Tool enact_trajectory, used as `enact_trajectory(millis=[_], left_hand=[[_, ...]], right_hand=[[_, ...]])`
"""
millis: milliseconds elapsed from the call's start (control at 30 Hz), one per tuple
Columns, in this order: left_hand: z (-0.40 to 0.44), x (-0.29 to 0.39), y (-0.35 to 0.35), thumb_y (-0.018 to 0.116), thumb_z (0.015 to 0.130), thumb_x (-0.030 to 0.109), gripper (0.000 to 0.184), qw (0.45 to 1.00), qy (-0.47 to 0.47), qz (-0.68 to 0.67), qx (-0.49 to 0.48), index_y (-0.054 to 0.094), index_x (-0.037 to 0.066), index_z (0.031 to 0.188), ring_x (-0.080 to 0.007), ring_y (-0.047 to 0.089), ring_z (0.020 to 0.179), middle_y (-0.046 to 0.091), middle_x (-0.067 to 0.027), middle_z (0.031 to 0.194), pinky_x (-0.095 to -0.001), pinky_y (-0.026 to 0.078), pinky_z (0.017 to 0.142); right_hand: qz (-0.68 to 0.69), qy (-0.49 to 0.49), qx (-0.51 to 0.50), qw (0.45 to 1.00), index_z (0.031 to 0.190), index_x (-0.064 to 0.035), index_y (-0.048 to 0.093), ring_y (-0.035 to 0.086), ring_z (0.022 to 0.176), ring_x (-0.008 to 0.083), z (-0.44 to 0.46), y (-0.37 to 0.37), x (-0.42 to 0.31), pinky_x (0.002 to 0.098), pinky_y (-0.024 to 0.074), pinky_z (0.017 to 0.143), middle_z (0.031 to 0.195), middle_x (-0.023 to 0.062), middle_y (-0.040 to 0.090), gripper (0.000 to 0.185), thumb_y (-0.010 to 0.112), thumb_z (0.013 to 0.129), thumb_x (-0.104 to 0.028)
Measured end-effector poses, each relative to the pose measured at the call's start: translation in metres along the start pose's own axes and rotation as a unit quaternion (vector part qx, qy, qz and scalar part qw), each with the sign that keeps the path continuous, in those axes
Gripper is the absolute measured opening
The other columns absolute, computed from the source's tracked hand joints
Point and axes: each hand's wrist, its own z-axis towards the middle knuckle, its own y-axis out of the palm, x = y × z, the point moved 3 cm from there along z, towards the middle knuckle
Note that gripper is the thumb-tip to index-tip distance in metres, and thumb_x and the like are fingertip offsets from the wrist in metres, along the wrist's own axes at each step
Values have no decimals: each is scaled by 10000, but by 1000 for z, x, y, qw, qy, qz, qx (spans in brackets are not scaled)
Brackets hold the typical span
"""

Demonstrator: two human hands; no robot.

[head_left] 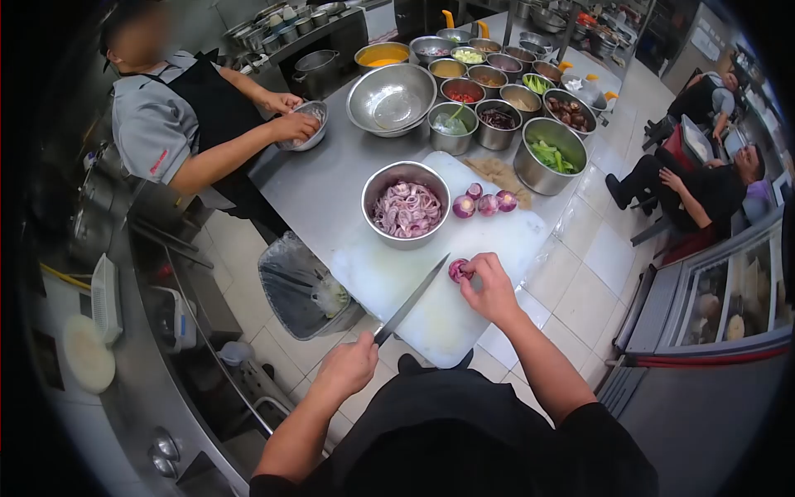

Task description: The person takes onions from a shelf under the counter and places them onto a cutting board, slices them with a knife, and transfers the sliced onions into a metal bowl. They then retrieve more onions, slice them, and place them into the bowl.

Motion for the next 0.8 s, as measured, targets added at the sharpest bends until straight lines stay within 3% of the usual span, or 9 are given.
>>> enact_trajectory(millis=[200,433,500,567,800], left_hand=[[-9,26,-24,434,1022,248,210,997,44,62,1,470,50,1083,-503,649,846,669,-287,865,-604,496,770],[27,37,-1,412,1019,247,262,996,34,70,-41,483,11,1109,-529,640,921,666,-341,930,-620,473,830],[56,47,7,432,997,222,261,995,17,85,-47,479,6,1136,-550,642,943,668,-358,965,-631,478,841],[61,57,4,446,999,244,279,995,31,80,-45,481,3,1133,-562,633,949,664,-363,969,-630,476,849],[74,25,5,467,1008,289,301,996,79,33,-1,513,19,1131,-560,627,925,659,-363,933,-637,472,845]], right_hand=[[-23,46,-36,998,979,-31,644,649,854,296,7,-2,-6,376,552,769,987,121,581,226,742,777,-57],[70,-7,-9,997,955,-74,704,608,895,329,6,6,5,423,530,799,886,132,630,211,707,750,-28],[16,-31,-9,999,958,-82,657,600,932,352,3,6,6,453,525,823,946,134,613,199,697,764,-65],[9,21,-6,1000,961,-73,619,604,917,358,-2,7,6,441,531,798,999,144,565,189,688,785,-81],[-40,-20,54,998,950,-58,612,581,886,326,-5,17,2,411,517,797,937,134,560,183,713,797,-50]])
